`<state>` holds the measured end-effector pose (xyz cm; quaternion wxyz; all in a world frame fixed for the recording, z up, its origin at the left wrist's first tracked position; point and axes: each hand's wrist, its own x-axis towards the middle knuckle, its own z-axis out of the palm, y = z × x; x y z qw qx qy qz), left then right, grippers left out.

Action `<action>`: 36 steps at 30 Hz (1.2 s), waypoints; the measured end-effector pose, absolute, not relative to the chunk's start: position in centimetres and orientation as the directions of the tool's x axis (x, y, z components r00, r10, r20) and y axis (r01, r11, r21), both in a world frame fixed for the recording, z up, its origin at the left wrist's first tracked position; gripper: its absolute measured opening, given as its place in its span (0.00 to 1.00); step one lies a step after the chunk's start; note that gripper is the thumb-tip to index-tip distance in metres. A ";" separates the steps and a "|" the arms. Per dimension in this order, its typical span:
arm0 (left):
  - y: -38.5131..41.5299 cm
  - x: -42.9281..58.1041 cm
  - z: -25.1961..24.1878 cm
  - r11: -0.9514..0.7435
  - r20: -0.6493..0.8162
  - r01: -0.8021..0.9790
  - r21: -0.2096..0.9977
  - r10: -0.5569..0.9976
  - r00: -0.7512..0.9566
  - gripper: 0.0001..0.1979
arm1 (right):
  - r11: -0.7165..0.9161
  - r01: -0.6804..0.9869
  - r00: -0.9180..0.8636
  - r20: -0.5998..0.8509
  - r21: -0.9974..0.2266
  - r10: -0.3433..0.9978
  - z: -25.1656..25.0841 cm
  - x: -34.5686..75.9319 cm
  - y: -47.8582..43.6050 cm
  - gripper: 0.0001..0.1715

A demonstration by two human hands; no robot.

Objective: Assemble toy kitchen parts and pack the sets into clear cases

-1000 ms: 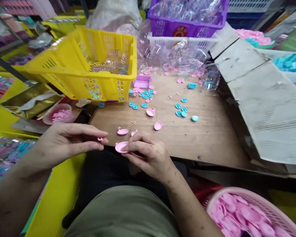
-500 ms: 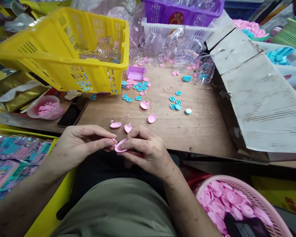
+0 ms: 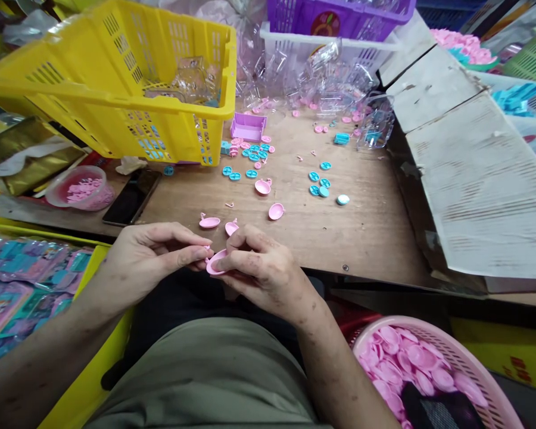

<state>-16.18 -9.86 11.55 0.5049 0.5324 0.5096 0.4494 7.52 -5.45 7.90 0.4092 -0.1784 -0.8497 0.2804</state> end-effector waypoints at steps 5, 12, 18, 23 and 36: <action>-10.2 -16.2 11.7 0.022 -0.036 0.158 0.987 0.996 0.082 0.13 | 0.766 0.096 -0.591 0.583 -0.635 0.558 7.7 7.5 -5.6 0.04; -9.6 -16.4 10.6 -0.013 -0.002 0.119 0.993 0.992 0.124 0.12 | 0.776 0.098 -0.514 0.636 -0.623 0.575 6.6 6.9 -6.0 0.07; -9.5 -16.8 9.5 -0.002 -0.025 0.168 0.986 0.987 0.160 0.10 | 0.739 0.121 -0.506 0.599 -0.663 0.621 6.2 6.3 -5.8 0.06; -6.2 -19.2 8.8 -0.219 0.211 0.530 0.819 0.974 0.077 0.07 | 0.682 0.389 -0.404 0.551 -0.619 0.730 5.5 9.3 -1.9 0.26; -1.2 -25.2 12.3 -0.123 0.246 0.939 0.320 0.968 0.043 0.11 | 0.514 0.710 -0.313 0.439 -0.481 0.842 -1.3 13.8 3.6 0.31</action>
